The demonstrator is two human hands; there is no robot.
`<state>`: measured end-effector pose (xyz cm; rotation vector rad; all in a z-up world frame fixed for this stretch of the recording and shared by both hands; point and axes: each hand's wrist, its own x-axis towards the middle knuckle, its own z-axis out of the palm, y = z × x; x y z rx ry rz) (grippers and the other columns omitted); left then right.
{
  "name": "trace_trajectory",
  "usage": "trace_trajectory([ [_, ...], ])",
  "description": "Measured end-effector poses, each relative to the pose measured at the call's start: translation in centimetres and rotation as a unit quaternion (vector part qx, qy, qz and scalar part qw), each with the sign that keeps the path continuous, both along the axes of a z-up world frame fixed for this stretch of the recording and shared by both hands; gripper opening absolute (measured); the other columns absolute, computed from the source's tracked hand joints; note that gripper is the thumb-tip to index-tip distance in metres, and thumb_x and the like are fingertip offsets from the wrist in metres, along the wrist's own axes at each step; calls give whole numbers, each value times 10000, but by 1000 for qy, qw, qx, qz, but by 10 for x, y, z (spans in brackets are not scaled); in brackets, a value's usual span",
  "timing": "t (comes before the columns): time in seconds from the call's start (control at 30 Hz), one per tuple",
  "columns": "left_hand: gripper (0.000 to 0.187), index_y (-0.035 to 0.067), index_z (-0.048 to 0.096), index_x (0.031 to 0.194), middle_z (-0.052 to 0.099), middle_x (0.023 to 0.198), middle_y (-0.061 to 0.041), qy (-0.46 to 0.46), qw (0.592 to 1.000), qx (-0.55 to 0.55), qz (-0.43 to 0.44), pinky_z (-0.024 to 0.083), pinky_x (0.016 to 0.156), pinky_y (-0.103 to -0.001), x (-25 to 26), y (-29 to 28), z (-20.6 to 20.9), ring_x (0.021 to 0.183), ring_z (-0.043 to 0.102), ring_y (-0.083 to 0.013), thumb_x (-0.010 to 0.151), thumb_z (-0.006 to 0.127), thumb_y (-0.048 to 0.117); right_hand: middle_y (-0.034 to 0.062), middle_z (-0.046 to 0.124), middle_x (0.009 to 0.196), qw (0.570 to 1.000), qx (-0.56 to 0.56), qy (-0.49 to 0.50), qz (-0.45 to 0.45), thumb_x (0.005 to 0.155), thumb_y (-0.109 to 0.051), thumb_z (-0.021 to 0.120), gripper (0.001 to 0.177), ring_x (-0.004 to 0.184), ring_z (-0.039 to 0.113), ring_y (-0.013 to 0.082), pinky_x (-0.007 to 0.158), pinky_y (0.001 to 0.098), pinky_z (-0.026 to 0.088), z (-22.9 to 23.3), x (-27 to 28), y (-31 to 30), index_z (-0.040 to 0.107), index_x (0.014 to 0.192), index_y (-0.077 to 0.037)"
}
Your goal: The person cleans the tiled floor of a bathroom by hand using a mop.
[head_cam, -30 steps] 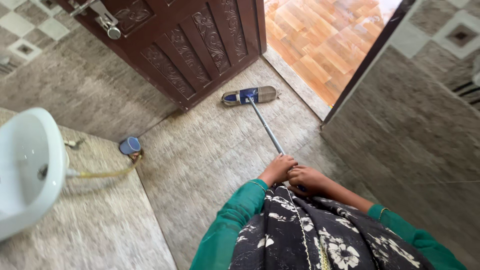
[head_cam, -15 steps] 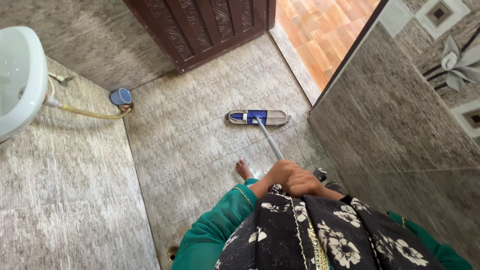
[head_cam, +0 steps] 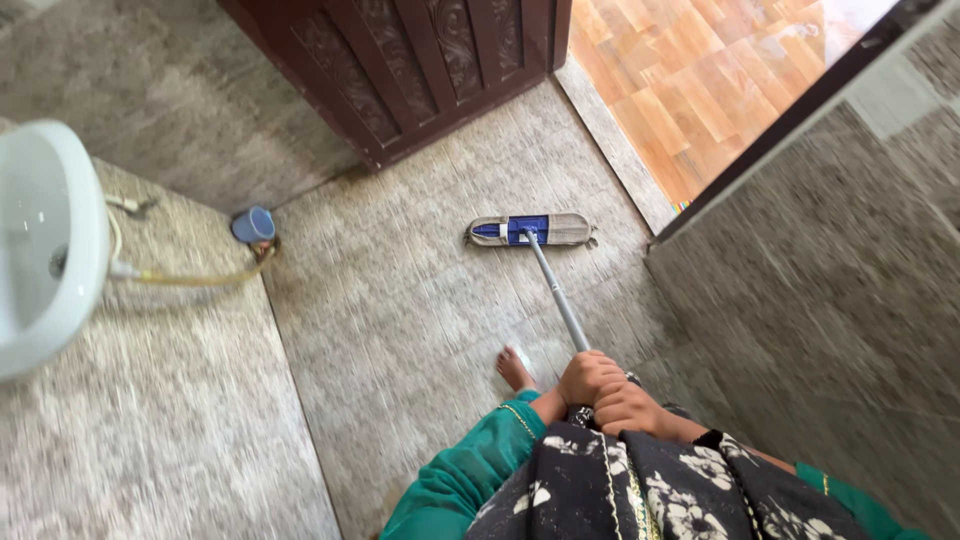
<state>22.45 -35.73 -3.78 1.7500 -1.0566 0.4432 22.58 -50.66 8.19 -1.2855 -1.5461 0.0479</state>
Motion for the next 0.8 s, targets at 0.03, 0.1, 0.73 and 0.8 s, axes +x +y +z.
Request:
trace_trajectory([
  [0.03,105,74,628,804,678,816,-49,2,1000,8,-8,520,711,-375,21,11,-1,802,688,-240,776,649,173,101,579,775,1000,-17,17,11,924,-164,559,178,726,643,314,682,434,501,7,18,13,539,793,-46],
  [0.1,120,90,603,772,649,769,-46,10,999,38,-13,508,688,-384,56,35,-4,766,672,-253,758,665,193,94,550,708,997,-79,4,-12,923,-116,667,278,664,608,314,652,451,482,13,51,35,497,710,-62],
  [0.73,45,167,706,817,677,893,-30,79,929,347,101,555,848,-405,88,87,-60,929,690,-245,817,665,183,58,668,1022,912,-382,-69,-136,873,-244,703,142,1079,628,226,1061,462,405,-66,56,60,666,893,-109],
  [0.8,56,167,706,808,681,873,-34,89,938,313,122,569,771,-408,66,77,-35,879,695,-262,804,671,211,52,690,1005,928,-297,-118,-192,843,-246,731,154,1048,646,243,1039,467,426,-32,33,50,668,873,-108],
])
